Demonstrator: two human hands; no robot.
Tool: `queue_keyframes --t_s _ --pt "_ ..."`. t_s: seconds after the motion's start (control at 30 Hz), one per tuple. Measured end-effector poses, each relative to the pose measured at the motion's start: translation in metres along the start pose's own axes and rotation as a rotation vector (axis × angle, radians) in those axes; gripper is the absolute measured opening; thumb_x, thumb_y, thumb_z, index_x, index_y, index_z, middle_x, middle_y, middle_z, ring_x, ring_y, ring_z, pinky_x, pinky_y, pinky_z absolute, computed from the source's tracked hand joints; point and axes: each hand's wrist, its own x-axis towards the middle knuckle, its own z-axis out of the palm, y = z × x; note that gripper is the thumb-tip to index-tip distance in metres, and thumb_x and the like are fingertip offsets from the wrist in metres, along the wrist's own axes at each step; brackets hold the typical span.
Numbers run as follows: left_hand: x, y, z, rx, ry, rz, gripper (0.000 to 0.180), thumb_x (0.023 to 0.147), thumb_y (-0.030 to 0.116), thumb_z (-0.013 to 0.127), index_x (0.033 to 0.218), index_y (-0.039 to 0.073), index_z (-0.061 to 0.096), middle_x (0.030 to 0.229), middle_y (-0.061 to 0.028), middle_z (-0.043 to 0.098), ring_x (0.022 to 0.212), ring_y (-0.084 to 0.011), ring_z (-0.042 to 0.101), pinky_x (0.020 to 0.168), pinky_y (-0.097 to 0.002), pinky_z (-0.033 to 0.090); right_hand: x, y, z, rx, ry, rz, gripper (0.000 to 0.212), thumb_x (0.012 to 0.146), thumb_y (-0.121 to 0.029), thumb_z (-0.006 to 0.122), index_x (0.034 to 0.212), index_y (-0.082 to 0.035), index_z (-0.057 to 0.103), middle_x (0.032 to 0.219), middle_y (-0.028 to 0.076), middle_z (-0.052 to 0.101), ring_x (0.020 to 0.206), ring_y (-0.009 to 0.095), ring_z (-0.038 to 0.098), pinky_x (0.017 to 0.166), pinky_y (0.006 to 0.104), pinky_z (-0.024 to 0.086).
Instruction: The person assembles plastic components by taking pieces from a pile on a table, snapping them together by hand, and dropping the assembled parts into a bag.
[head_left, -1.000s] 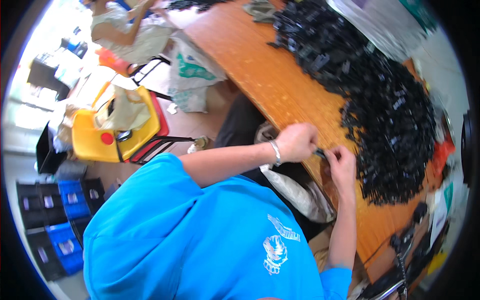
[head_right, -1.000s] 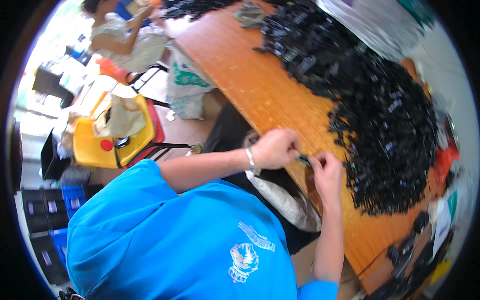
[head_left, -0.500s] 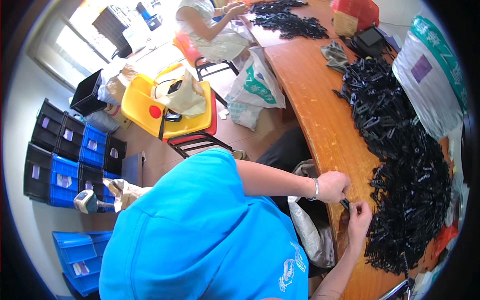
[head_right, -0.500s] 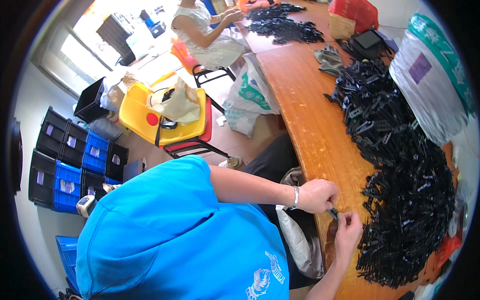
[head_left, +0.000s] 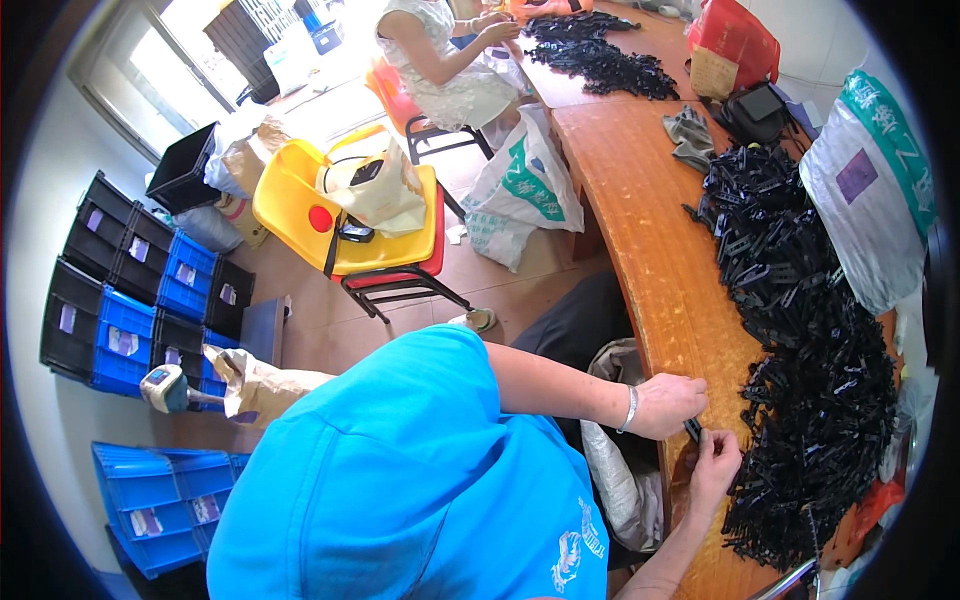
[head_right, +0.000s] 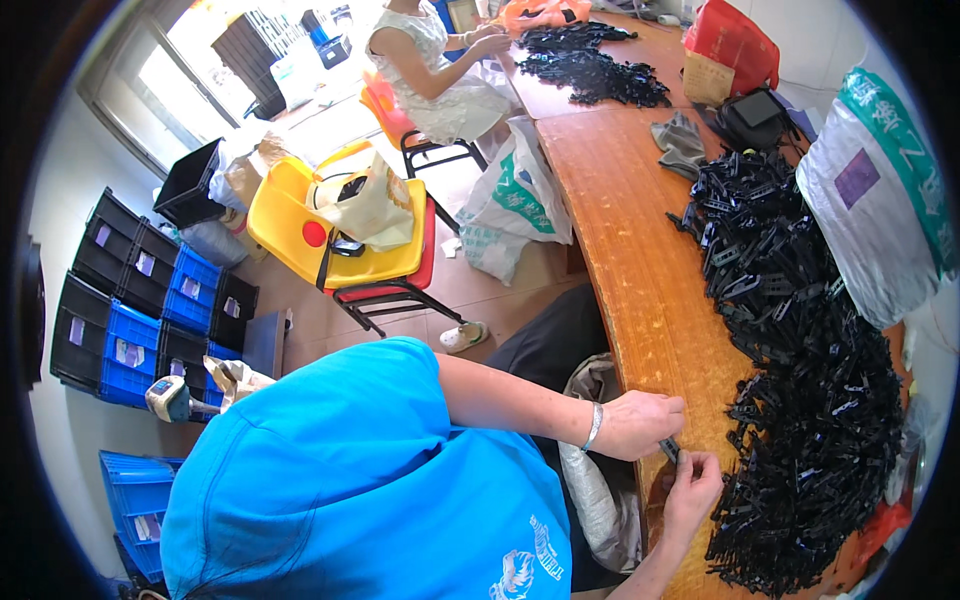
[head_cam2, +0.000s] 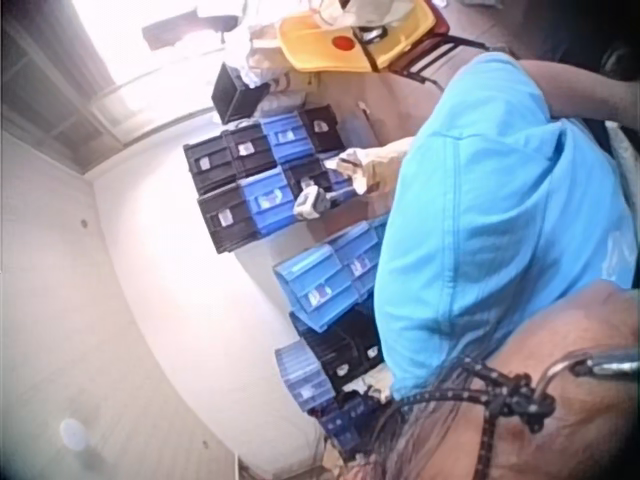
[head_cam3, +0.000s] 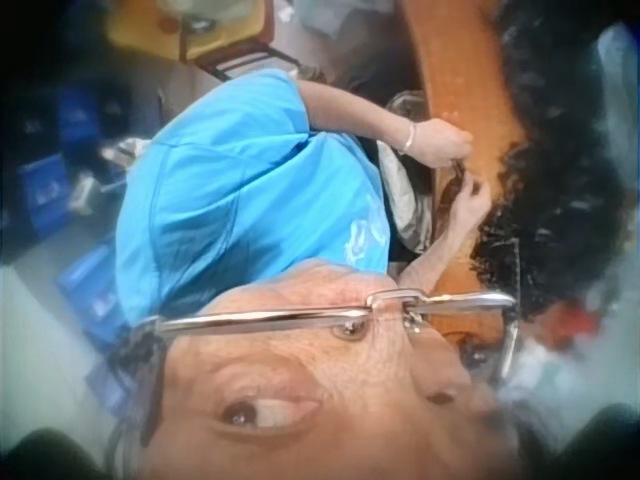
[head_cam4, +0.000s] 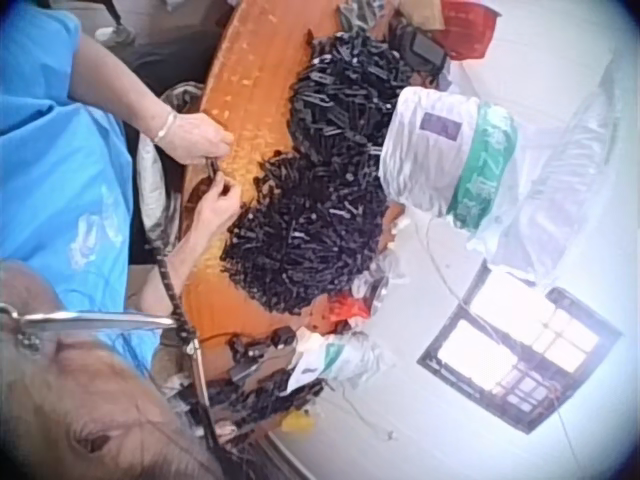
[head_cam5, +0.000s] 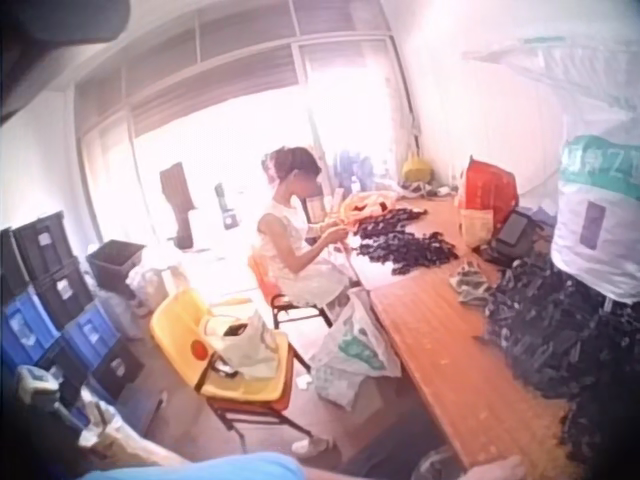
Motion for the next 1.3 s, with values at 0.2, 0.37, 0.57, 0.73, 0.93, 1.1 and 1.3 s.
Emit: queue_keyframes --t_s 0.2,0.37,0.57,0.73,0.93,1.1,1.3 --pt "0.005 -0.002 0.001 0.079 -0.031 0.113 0.018 0.07 0.007 0.067 0.086 0.0 0.061 0.092 -0.0161 0.055 0.088 -0.035 0.059 0.074 -0.042 0.053 -0.005 0.015 -0.002 -0.098 0.042 -0.117 0.02 0.096 -0.01 0.063 0.081 0.001 0.054 0.066 0.002 0.054 0.052 0.009 0.05 0.046 0.0266 0.041" --pt "0.006 0.001 0.009 -0.06 0.011 0.152 0.023 0.069 0.007 0.065 0.092 0.004 0.064 0.097 -0.0156 0.058 0.091 -0.0343 0.061 0.076 -0.0437 0.053 -0.026 0.002 -0.008 -0.081 0.136 0.06 0.021 0.095 -0.012 0.064 0.081 0.002 0.056 0.067 0.004 0.056 0.058 0.01 0.051 0.053 0.0281 0.042" --pt "0.018 -0.008 -0.048 -0.36 -0.125 0.018 0.026 0.079 0.02 0.076 0.096 0.001 0.069 0.084 -0.0109 0.068 0.079 -0.0216 0.067 0.072 -0.0329 0.054 -0.013 -0.006 0.002 -0.062 0.219 -0.014 0.019 0.092 -0.014 0.069 0.085 0.002 0.063 0.069 0.005 0.061 0.06 0.011 0.054 0.055 0.0293 0.044" --pt "0.041 -0.016 -0.035 -0.55 -0.215 -0.195 0.021 0.083 0.014 0.073 0.094 -0.003 0.069 0.081 -0.0072 0.07 0.074 -0.0106 0.065 0.068 -0.0265 0.053 -0.013 -0.012 0.006 0.098 0.241 0.108 0.021 0.091 -0.015 0.071 0.081 0.001 0.063 0.058 0.001 0.056 0.045 0.007 0.049 0.042 0.0256 0.037" --pt "0.033 -0.011 -0.026 -0.431 -0.157 -0.207 0.016 0.082 0.011 0.072 0.089 -0.002 0.068 0.078 -0.0063 0.069 0.07 -0.0107 0.064 0.066 -0.0279 0.052 -0.02 -0.01 0.008 0.09 0.208 0.153 0.023 0.092 -0.016 0.07 0.079 0.001 0.062 0.059 0.001 0.057 0.046 0.007 0.049 0.042 0.0257 0.037" --pt "0.033 -0.015 -0.021 -0.424 -0.147 -0.202 0.015 0.081 0.012 0.073 0.088 -0.001 0.068 0.077 -0.006 0.069 0.069 -0.0109 0.064 0.066 -0.0279 0.052 -0.02 -0.014 0.007 0.041 0.19 0.186 0.022 0.091 -0.017 0.071 0.079 0.0 0.063 0.061 0.003 0.06 0.048 0.009 0.05 0.046 0.0278 0.04" --pt "0.03 -0.016 -0.02 -0.405 -0.133 -0.2 0.016 0.081 0.014 0.073 0.086 -0.001 0.068 0.074 -0.0064 0.069 0.068 -0.0117 0.064 0.065 -0.0284 0.052 -0.017 0.001 0.01 -0.048 0.229 0.116 0.023 0.088 -0.017 0.072 0.078 0.002 0.064 0.062 0.006 0.061 0.056 0.013 0.055 0.054 0.0305 0.044"
